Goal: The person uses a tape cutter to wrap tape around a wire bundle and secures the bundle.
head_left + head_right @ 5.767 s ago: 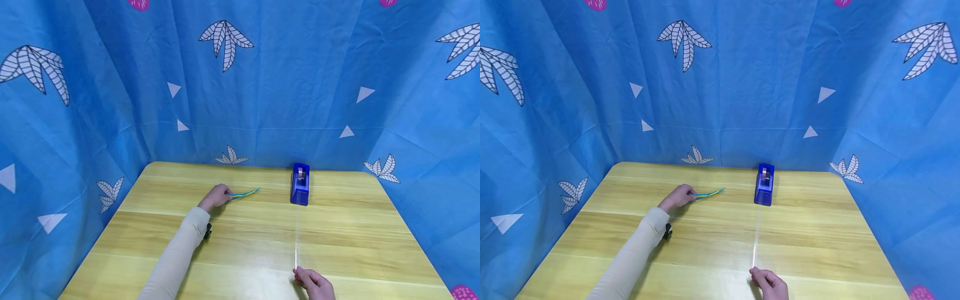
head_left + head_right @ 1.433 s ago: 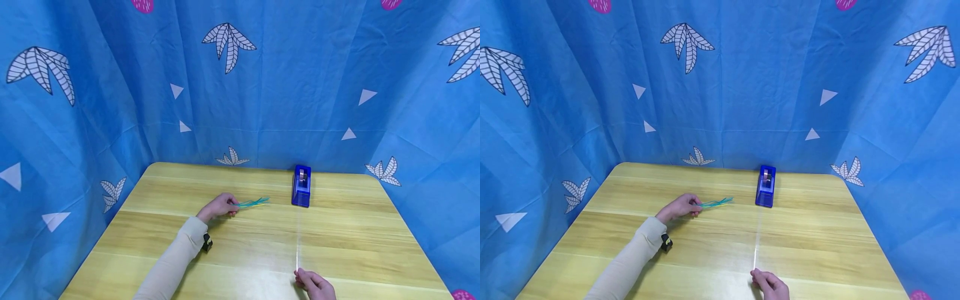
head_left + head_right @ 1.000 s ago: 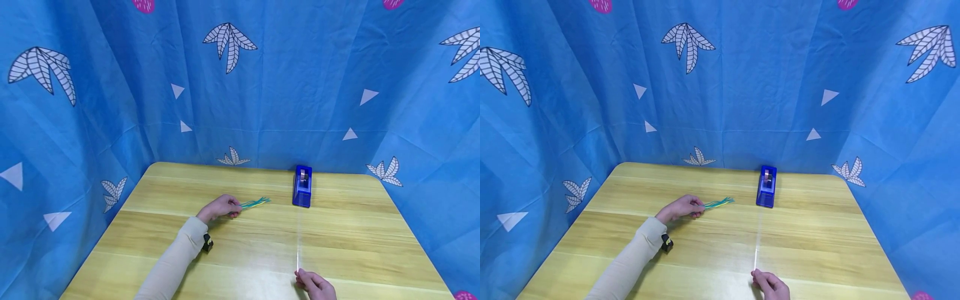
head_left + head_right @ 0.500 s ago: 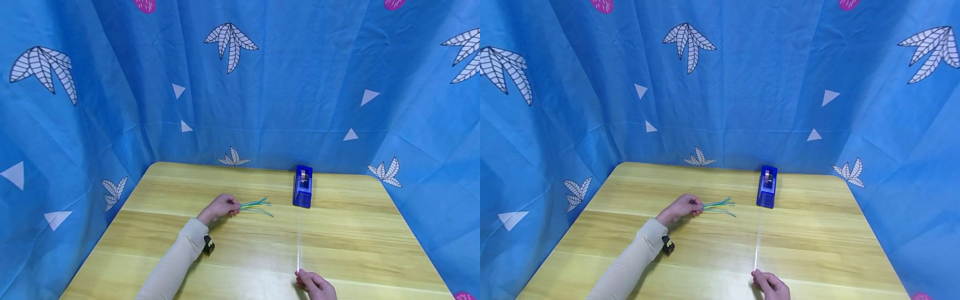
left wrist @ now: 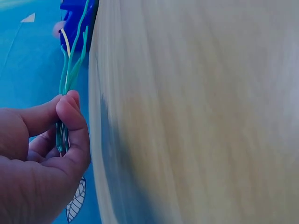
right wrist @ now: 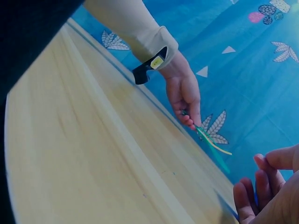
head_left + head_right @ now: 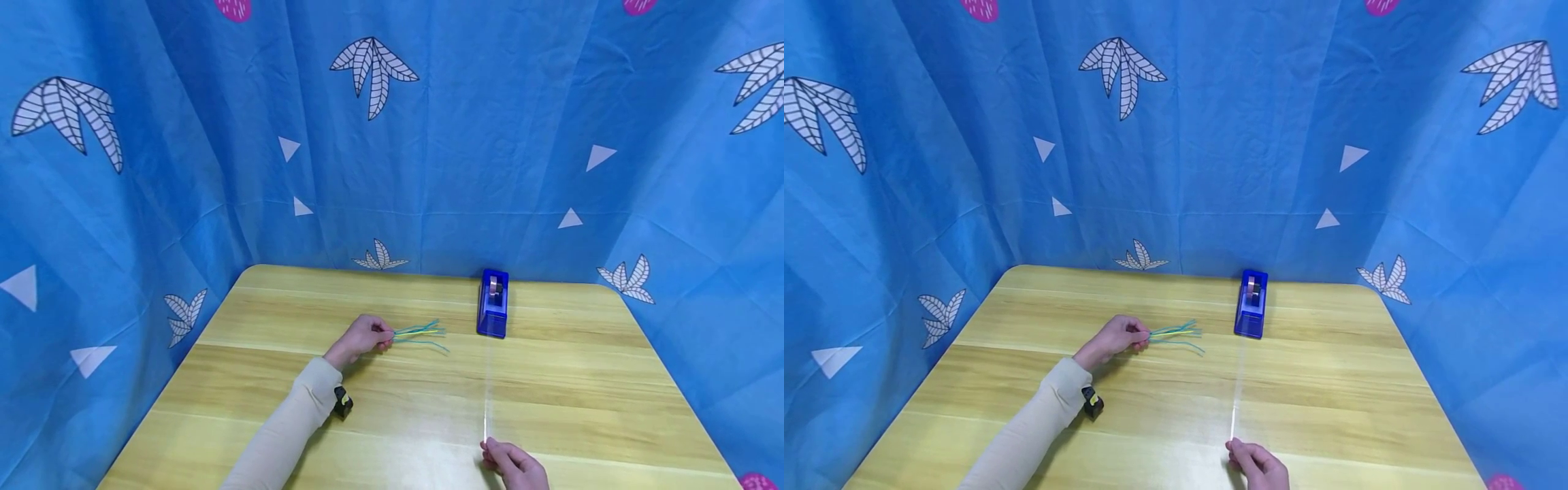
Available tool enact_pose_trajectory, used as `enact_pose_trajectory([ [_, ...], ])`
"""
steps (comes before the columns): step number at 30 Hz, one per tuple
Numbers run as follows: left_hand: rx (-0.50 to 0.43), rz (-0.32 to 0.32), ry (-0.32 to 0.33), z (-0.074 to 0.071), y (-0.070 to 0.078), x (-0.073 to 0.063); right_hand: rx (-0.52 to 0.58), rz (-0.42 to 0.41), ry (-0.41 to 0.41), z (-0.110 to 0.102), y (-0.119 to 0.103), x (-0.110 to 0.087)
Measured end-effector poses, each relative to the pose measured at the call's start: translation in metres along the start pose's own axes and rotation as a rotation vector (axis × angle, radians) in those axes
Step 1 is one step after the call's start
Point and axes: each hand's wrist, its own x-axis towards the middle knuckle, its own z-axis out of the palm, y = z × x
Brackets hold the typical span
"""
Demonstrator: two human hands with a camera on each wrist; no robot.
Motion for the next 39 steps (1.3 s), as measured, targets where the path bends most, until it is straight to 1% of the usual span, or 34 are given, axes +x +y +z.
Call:
enact_pose_trajectory([
  [7,-0.015,0.026,-0.015,0.011,0.007,-0.007,-0.043,0.018,-0.003,-0.001,-0.003,-0.001],
  [10,-0.008,0.050,-0.015,0.017,0.008,-0.010,-0.063,0.022,-0.003,0.000,-0.004,-0.001],
  [14,0.010,0.065,-0.016,0.027,0.009,-0.016,-0.103,0.017,-0.002,-0.001,-0.007,-0.002],
  [17,0.016,0.060,-0.026,0.034,0.011,-0.020,-0.127,0.014,0.002,0.000,-0.009,-0.003],
  [20,0.009,0.058,-0.038,0.041,0.013,-0.025,-0.125,0.014,0.006,0.001,-0.012,-0.004],
  [28,-0.033,0.091,-0.099,0.061,0.016,-0.035,-0.086,0.010,0.012,0.006,-0.018,-0.007],
  [34,-0.040,0.097,-0.136,0.082,0.023,-0.048,-0.065,-0.006,0.013,0.008,-0.019,-0.008],
  [39,-0.038,0.096,-0.151,0.100,0.030,-0.060,-0.038,-0.012,0.007,0.012,-0.021,-0.009],
])
